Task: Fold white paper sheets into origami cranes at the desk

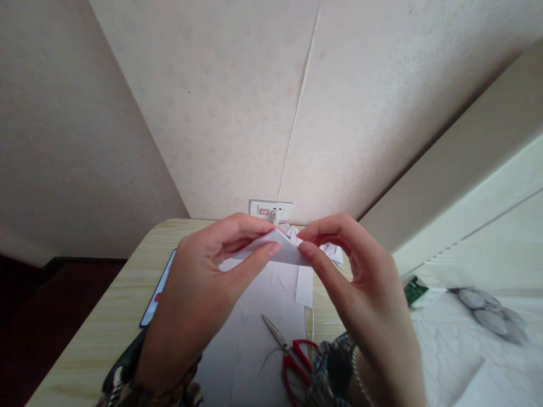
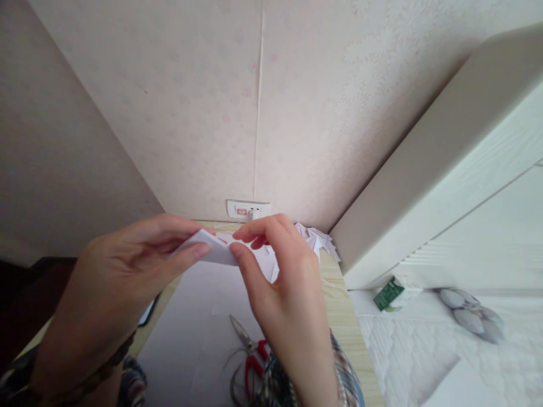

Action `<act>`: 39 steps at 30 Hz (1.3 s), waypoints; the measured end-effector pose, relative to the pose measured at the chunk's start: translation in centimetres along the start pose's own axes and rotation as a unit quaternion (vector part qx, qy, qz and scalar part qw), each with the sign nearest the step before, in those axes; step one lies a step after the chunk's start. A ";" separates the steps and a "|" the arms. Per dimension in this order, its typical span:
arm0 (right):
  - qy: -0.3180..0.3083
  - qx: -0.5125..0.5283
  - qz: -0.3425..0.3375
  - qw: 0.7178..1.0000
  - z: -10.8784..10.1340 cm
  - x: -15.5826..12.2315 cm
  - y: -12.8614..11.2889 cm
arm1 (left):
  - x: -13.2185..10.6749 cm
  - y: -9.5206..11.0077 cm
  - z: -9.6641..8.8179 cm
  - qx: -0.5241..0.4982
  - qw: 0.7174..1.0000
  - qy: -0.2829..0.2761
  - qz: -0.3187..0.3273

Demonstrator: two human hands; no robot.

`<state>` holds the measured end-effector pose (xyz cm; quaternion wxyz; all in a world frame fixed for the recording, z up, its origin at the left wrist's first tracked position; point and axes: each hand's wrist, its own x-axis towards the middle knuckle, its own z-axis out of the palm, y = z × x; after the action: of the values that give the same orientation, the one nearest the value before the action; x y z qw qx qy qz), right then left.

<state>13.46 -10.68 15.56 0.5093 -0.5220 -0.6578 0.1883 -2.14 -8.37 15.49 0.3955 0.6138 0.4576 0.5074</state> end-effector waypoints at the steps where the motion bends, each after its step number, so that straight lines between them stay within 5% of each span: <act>1: -0.012 0.001 -0.003 1.000 0.0 0.0 -0.1 | 0.0 0.1 0.0 -0.010 1.000 0.001 -0.006; 13: -0.065 0.023 -0.016 0.998 -0.9 -0.6 -0.2 | 0.2 -0.2 -0.8 -0.088 0.995 -0.023 -0.038; 24: -0.128 -0.069 -0.080 0.986 -1.5 -0.9 -0.1 | 0.6 -0.1 -0.6 -0.124 0.988 -0.041 -0.086; 28: -0.159 -0.079 -0.087 0.980 -1.7 -0.8 -0.4 | 0.6 -0.3 -0.6 -0.078 0.996 -0.039 -0.037; 33: -0.136 -0.073 -0.069 0.986 -1.7 -0.8 -0.4 | 0.6 -0.6 -0.6 -0.057 0.996 -0.059 -0.042; 39: -0.065 -0.042 -0.043 0.996 -1.6 -0.7 -0.5 | 0.4 -0.3 -0.9 -0.159 0.980 -0.055 -0.103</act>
<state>14.56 -11.94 16.24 0.4503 -0.5011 -0.7187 0.1722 -3.04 -7.91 15.42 0.5625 0.5201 0.4094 0.4954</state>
